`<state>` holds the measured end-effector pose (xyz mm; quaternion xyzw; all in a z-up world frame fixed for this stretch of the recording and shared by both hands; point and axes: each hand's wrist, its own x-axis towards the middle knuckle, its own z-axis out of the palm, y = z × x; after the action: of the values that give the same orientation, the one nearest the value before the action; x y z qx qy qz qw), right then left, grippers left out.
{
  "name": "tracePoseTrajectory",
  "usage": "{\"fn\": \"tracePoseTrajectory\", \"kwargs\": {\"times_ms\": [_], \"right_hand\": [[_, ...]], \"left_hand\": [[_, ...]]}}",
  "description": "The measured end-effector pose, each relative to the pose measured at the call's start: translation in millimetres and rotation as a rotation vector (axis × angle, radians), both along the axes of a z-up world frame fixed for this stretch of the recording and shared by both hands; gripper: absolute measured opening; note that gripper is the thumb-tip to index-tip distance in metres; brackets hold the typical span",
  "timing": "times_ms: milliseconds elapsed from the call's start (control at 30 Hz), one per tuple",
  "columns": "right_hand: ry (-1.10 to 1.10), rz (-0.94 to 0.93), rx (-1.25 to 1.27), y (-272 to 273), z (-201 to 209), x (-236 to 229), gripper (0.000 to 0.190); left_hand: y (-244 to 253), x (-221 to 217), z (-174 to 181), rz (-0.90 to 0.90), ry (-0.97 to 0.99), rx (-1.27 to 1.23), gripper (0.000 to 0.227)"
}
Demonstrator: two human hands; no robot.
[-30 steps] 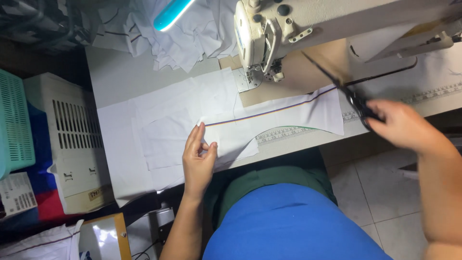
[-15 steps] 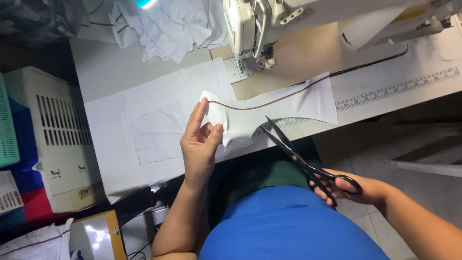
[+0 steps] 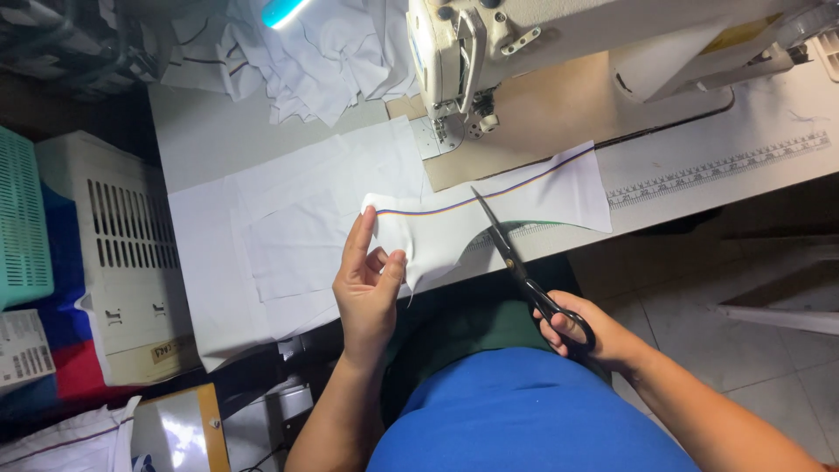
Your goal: Folding and trimming white fabric pieces at a sewing station
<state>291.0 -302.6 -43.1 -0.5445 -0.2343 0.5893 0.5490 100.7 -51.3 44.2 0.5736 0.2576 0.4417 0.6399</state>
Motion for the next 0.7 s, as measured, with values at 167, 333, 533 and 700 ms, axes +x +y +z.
{"fn": "tracePoseTrajectory", "kwargs": {"times_ms": [167,333,533,700], "right_hand": [[0.013,-0.025,0.036,-2.4,-11.4,1.0,0.057],[0.007,-0.061,0.063,17.4,3.9,-1.4,0.062],[0.004,-0.066,0.070,35.3,8.3,6.0,0.061],[-0.009,-0.343,-0.298,24.9,-7.3,42.6,0.029]], "left_hand": [[-2.7,-5.8,1.9,0.015,0.015,-0.006,0.059],[-6.6,-10.3,4.3,0.018,0.008,-0.010,0.058],[-12.2,-13.4,12.3,0.016,0.036,-0.031,0.059],[-14.3,-18.2,25.0,0.017,0.024,-0.029,0.058]]}}
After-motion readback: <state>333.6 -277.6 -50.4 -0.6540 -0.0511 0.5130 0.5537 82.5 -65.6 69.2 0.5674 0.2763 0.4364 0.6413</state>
